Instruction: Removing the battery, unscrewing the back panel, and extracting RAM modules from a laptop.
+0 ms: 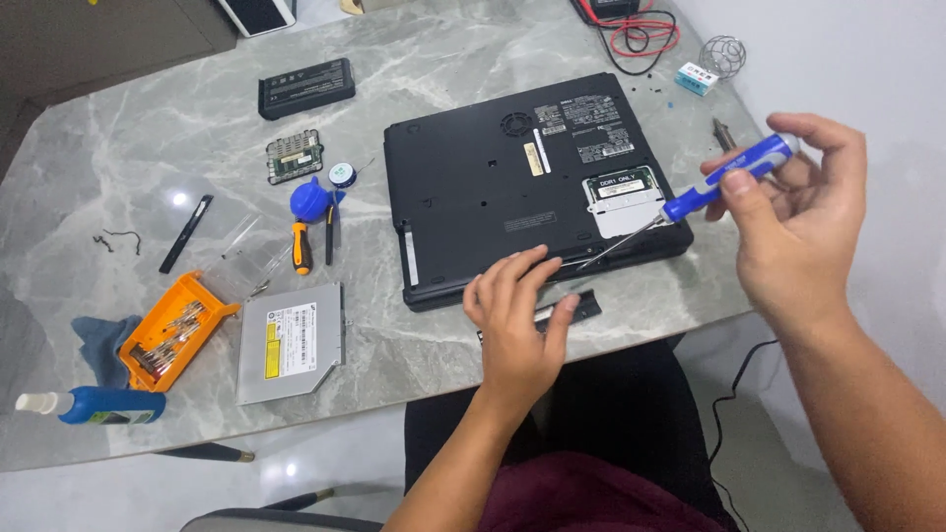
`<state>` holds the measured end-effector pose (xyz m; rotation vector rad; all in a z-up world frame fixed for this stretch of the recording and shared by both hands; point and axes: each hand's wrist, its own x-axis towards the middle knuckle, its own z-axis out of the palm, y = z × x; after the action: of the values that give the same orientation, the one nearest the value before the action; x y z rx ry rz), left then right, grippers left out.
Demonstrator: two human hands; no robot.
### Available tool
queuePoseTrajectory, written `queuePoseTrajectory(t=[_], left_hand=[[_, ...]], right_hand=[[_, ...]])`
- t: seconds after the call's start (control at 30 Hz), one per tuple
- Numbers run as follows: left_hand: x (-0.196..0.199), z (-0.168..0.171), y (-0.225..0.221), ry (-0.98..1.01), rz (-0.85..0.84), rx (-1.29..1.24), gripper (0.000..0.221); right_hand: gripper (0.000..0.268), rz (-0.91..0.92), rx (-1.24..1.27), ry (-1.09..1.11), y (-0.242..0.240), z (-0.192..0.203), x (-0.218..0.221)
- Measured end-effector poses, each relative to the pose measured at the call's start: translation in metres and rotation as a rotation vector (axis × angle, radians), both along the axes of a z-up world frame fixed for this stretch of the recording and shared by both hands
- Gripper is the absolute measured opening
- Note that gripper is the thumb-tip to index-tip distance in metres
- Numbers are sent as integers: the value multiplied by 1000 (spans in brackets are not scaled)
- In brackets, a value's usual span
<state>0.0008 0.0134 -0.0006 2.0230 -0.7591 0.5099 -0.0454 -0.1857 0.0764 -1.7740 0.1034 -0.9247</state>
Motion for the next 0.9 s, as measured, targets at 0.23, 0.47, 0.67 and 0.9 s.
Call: queuePoseTrajectory(t=[0.23, 0.47, 0.67, 0.9], left_hand=[[3, 2, 8, -57, 132, -145, 25], [8, 9, 22, -104, 175, -177, 8], [14, 12, 44, -121, 248, -172, 4], [46, 27, 115, -117, 351, -69, 4]], right_hand=[[34, 56, 456, -9, 19, -28, 10], [34, 65, 520, 20, 40, -33, 15], [31, 62, 510, 41, 53, -43, 20], [32, -38, 545, -8, 45, -82, 11]])
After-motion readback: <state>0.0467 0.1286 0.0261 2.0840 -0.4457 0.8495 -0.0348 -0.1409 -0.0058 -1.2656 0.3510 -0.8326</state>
